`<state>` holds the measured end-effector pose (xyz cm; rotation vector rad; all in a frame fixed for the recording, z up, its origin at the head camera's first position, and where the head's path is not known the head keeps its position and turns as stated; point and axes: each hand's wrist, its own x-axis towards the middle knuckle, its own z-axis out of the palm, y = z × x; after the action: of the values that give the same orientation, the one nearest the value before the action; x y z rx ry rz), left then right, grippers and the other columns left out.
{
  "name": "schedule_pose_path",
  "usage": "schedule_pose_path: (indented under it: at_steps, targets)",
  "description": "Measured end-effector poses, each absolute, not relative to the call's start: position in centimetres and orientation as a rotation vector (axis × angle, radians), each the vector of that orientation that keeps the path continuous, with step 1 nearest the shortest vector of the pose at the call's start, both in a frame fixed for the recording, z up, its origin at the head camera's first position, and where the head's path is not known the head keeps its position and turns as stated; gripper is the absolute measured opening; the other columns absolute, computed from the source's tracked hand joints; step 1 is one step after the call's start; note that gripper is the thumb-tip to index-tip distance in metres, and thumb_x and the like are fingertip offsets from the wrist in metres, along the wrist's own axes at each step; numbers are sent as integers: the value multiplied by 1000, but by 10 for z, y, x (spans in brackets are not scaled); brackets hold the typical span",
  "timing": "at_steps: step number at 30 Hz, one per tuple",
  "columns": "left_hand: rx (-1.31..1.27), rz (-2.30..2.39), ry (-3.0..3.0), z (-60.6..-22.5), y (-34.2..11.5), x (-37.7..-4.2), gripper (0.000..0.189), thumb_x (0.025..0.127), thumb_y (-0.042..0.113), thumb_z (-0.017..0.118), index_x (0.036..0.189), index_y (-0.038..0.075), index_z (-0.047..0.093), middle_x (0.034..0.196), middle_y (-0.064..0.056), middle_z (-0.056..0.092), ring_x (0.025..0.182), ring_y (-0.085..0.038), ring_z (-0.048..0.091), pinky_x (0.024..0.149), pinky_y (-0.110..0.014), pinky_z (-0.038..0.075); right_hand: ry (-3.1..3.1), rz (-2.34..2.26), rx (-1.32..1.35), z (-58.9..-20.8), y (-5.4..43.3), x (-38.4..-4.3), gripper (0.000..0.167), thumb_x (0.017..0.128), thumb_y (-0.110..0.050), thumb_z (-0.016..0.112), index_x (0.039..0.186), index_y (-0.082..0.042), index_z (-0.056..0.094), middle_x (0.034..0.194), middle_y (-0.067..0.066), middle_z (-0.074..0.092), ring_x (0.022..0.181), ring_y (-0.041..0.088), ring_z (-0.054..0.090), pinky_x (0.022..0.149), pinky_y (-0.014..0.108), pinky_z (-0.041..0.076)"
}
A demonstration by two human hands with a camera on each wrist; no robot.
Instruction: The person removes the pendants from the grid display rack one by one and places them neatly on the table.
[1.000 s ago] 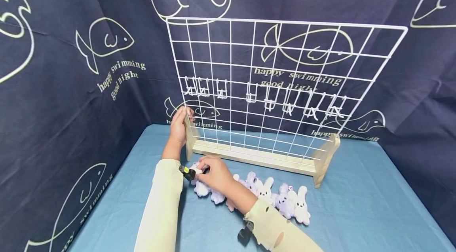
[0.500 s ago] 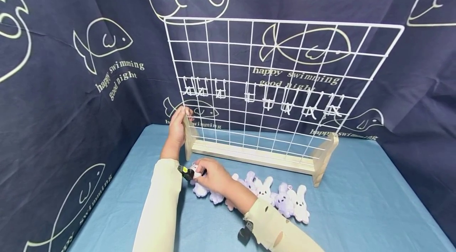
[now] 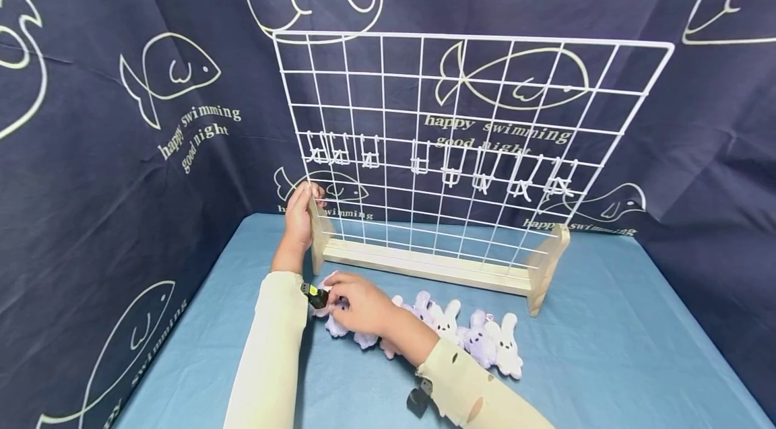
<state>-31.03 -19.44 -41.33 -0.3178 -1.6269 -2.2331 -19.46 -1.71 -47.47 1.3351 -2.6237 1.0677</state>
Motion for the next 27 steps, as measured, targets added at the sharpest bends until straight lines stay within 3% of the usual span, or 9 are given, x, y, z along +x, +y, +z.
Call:
schedule_pose_path:
  at_steps: [5,10,17,21,27]
  targets:
    - [-317,-2234,-1631,-415,-193,-311,35,112,13,32,81,13,49,85,1,52,77,-14,48,76,-26,44,-2635,1050,1419,-475,-17,-193,12,95,-9,63,91,-9,75,146,9,66,148,30,53,122,37,44]
    - [-329,-2244,-1609,-416,-190,-312,35,112,13,32,81,12,48,84,-1,51,76,-16,45,75,-24,44,-2658,1117,1429,-473,-10,-190,15,96,-7,61,95,-5,75,153,16,60,155,40,42,129,47,33]
    - [-359,-2207,-1583,-413,-183,-315,36,111,12,32,79,14,48,82,0,46,75,-13,43,72,-24,42,-2698,1232,1112,-469,9,-189,20,95,-10,62,110,-12,75,155,13,54,151,35,46,119,54,45]
    - [-324,-2185,-1550,-415,-181,-318,37,111,10,33,78,14,49,80,1,47,73,-11,44,69,-24,43,-2663,1343,995,-457,22,-190,21,95,-9,61,111,-7,74,153,15,55,155,38,41,122,58,40]
    - [-283,-2063,-1575,-421,-184,-318,34,111,13,32,82,14,51,83,2,51,72,-10,49,67,-23,48,-2647,1364,862,-436,43,-185,21,96,-10,60,112,-7,74,151,14,56,156,37,39,119,58,43]
